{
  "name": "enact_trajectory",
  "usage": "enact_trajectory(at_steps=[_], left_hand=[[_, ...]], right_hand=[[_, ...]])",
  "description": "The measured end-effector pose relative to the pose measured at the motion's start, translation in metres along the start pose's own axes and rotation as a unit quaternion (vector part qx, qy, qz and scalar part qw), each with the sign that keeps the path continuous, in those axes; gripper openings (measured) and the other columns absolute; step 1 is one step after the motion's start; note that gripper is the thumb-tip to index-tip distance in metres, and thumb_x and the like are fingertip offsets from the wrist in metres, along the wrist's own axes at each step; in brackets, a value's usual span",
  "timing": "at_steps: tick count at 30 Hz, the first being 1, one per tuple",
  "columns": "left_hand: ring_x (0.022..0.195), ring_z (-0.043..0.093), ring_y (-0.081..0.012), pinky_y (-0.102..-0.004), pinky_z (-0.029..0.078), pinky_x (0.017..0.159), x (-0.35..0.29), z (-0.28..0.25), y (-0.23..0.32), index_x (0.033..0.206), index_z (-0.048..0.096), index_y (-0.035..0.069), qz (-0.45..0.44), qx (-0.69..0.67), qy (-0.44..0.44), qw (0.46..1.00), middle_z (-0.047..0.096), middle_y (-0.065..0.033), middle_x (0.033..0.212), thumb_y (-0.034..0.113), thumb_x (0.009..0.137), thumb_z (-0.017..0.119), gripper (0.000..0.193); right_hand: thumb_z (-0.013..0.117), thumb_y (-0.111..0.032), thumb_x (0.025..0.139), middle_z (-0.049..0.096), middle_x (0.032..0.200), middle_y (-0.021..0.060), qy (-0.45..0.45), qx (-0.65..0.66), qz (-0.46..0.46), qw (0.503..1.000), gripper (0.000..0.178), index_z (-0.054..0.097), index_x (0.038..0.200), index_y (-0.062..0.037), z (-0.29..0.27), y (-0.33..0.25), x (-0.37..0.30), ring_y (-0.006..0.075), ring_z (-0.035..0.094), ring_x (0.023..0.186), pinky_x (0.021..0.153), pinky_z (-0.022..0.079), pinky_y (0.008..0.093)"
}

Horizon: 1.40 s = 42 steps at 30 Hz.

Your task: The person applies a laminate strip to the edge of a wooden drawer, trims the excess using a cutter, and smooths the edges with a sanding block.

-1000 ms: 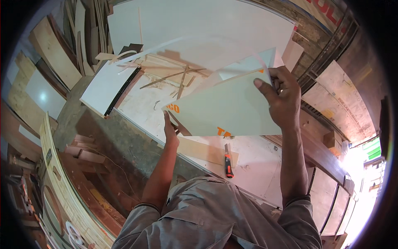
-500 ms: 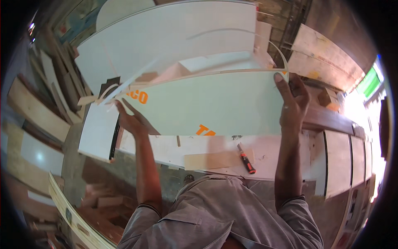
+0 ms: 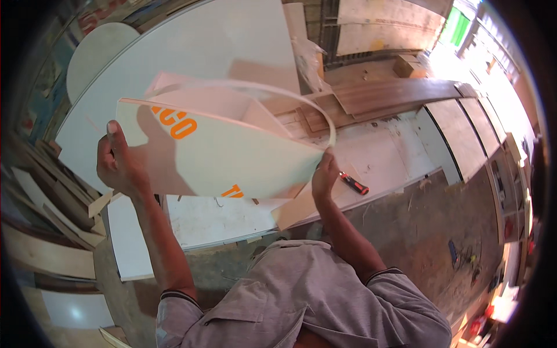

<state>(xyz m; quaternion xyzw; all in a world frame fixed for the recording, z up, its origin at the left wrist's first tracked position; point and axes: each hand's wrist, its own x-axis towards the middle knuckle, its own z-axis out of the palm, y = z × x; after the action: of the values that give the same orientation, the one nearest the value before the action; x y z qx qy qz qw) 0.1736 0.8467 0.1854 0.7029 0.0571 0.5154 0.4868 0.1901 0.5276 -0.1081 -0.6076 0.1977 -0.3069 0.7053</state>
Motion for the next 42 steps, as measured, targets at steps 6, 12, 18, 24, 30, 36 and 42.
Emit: enact_trajectory(at_steps=[6, 12, 18, 24, 30, 36, 42], left_hand=[[0.069, 0.050, -0.0088, -0.0259, 0.044, 0.062, -0.036, 0.015, 0.011, 0.081, 0.064, 0.002, 0.099, 0.047, -0.079, 0.991, 0.058, 0.0013, 0.074, 0.040, 0.093, 0.077, 0.042], [0.068, 0.051, -0.0129, -0.0274, 0.043, 0.059, -0.095, 0.053, 0.059, 0.084, 0.064, 0.001, 0.226, 0.171, -0.159, 0.946, 0.054, -0.0009, 0.075, 0.030, 0.078, 0.092, 0.041], [0.062, 0.052, -0.0194, -0.0341, 0.040, 0.051, -0.164, 0.101, 0.097, 0.083, 0.064, 0.002, 0.264, 0.179, -0.215, 0.923, 0.053, -0.0039, 0.074, 0.028, 0.065, 0.099, 0.047], [0.065, 0.054, -0.0209, -0.0367, 0.043, 0.055, -0.215, 0.129, 0.110, 0.083, 0.064, 0.003, 0.255, 0.206, -0.268, 0.906, 0.053, -0.0039, 0.076, 0.029, 0.063, 0.099, 0.047], [0.070, 0.054, -0.0221, -0.0370, 0.044, 0.061, -0.223, 0.146, 0.125, 0.081, 0.061, 0.005, 0.194, 0.235, -0.299, 0.904, 0.052, -0.0044, 0.080, 0.030, 0.064, 0.099, 0.048], [0.072, 0.051, -0.0231, -0.0371, 0.044, 0.062, -0.229, 0.143, 0.118, 0.079, 0.051, 0.006, 0.231, 0.280, -0.295, 0.884, 0.049, -0.0050, 0.080, 0.033, 0.061, 0.100, 0.059], [0.075, 0.047, -0.0217, -0.0341, 0.041, 0.067, -0.233, 0.145, 0.114, 0.081, 0.047, 0.006, 0.243, 0.266, -0.288, 0.887, 0.045, -0.0041, 0.080, 0.037, 0.067, 0.098, 0.061]], right_hand=[[0.039, -0.046, 0.111, 0.063, 0.087, 0.0084, -0.021, -0.028, 0.136, 0.990, 0.056, 0.066, 0.099, 0.0017, -0.033, 0.041, -0.051, 0.0163, 0.057, 0.079, 0.071, 0.048, 0.0332], [0.038, -0.051, 0.110, 0.069, 0.084, 0.0142, -0.097, -0.013, 0.280, 0.955, 0.063, 0.062, 0.103, 0.0066, -0.082, 0.082, -0.045, 0.0239, 0.070, 0.070, 0.062, 0.062, 0.0373], [0.044, -0.050, 0.108, 0.069, 0.076, 0.0158, -0.185, -0.031, 0.416, 0.890, 0.061, 0.063, 0.100, 0.0072, -0.119, 0.110, -0.012, 0.0254, 0.069, 0.059, 0.055, 0.060, 0.0364], [0.066, -0.019, 0.085, 0.072, 0.085, 0.0148, -0.242, -0.461, 0.052, 0.852, 0.015, 0.074, 0.090, -0.0074, -0.178, 0.092, 0.054, 0.0309, 0.072, 0.077, 0.073, 0.056, 0.0441], [0.069, -0.004, 0.071, 0.055, 0.123, 0.0155, -0.241, -0.499, -0.106, 0.826, 0.047, 0.063, 0.117, -0.0073, -0.232, 0.089, 0.103, 0.0340, 0.052, 0.118, 0.095, 0.041, 0.0483], [0.069, -0.006, 0.071, 0.057, 0.112, 0.0145, -0.363, -0.484, -0.107, 0.789, 0.042, 0.063, 0.112, -0.0057, -0.232, 0.099, 0.121, 0.0347, 0.054, 0.114, 0.093, 0.044, 0.0483], [0.064, -0.019, 0.083, 0.062, 0.090, 0.0177, -0.302, -0.449, -0.002, 0.841, 0.024, 0.059, 0.101, -0.0045, -0.225, 0.117, 0.123, 0.0346, 0.066, 0.087, 0.075, 0.051, 0.0489]])
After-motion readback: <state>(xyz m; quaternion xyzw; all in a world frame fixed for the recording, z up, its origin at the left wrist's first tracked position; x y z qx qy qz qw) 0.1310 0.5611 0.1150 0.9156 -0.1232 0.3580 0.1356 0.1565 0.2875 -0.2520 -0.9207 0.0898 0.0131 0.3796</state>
